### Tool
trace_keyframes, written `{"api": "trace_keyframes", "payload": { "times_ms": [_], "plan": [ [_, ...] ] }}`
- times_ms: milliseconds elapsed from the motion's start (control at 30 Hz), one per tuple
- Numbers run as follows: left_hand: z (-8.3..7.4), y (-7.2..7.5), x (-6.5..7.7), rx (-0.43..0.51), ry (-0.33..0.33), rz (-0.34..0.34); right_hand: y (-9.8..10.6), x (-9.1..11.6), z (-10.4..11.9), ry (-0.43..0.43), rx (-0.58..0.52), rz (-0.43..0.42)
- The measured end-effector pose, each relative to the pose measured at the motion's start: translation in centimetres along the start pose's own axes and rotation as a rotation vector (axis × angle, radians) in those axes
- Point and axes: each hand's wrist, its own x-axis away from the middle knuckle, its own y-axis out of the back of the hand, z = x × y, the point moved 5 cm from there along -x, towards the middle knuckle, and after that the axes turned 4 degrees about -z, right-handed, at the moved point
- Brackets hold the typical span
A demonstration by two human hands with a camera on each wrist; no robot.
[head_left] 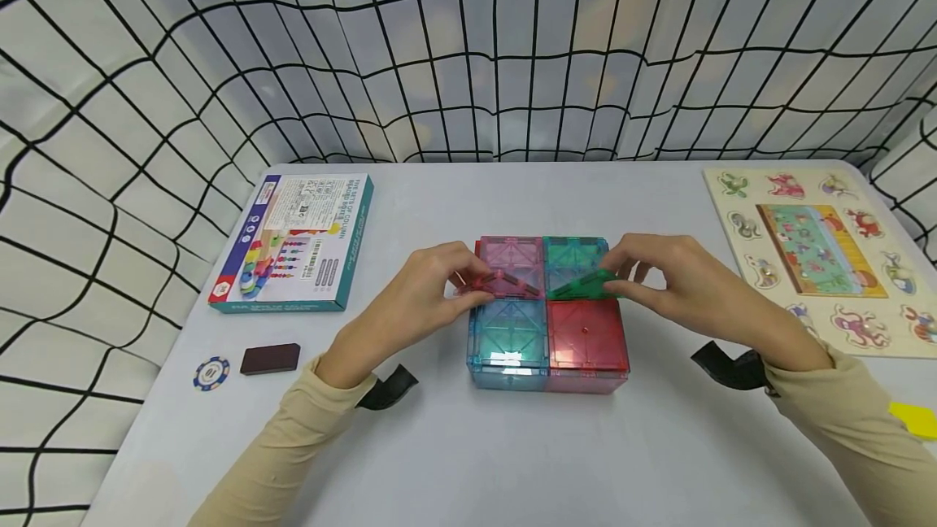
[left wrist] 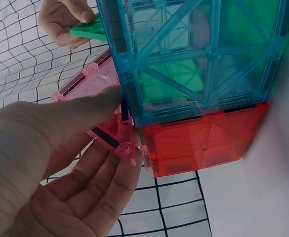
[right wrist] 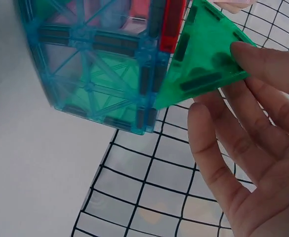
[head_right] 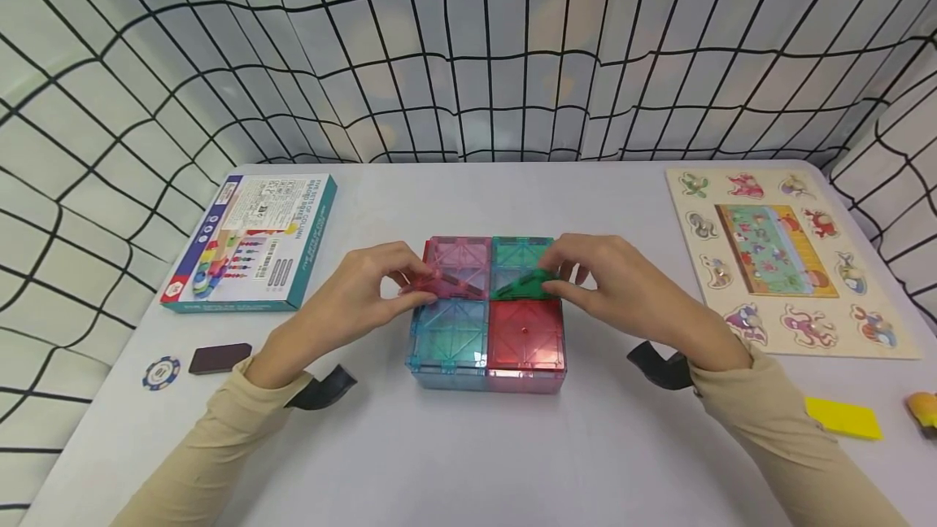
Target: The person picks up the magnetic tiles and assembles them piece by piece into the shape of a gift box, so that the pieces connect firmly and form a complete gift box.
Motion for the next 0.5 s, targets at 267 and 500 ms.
{"api": "trace_keyframes", "payload": {
  "times_ms": [267, 500],
  "plan": [
    [0.1, -0.1, 0.0, 0.005, 0.0, 0.0, 2.5, 0.3, 0.1, -0.036, -0.095, -0.112],
    [0.2, -0.1, 0.0, -0.007, 0.009, -0.005, 2.6, 0.8, -0.5, -0.103, -0.163, -0.071]
  ]
}}
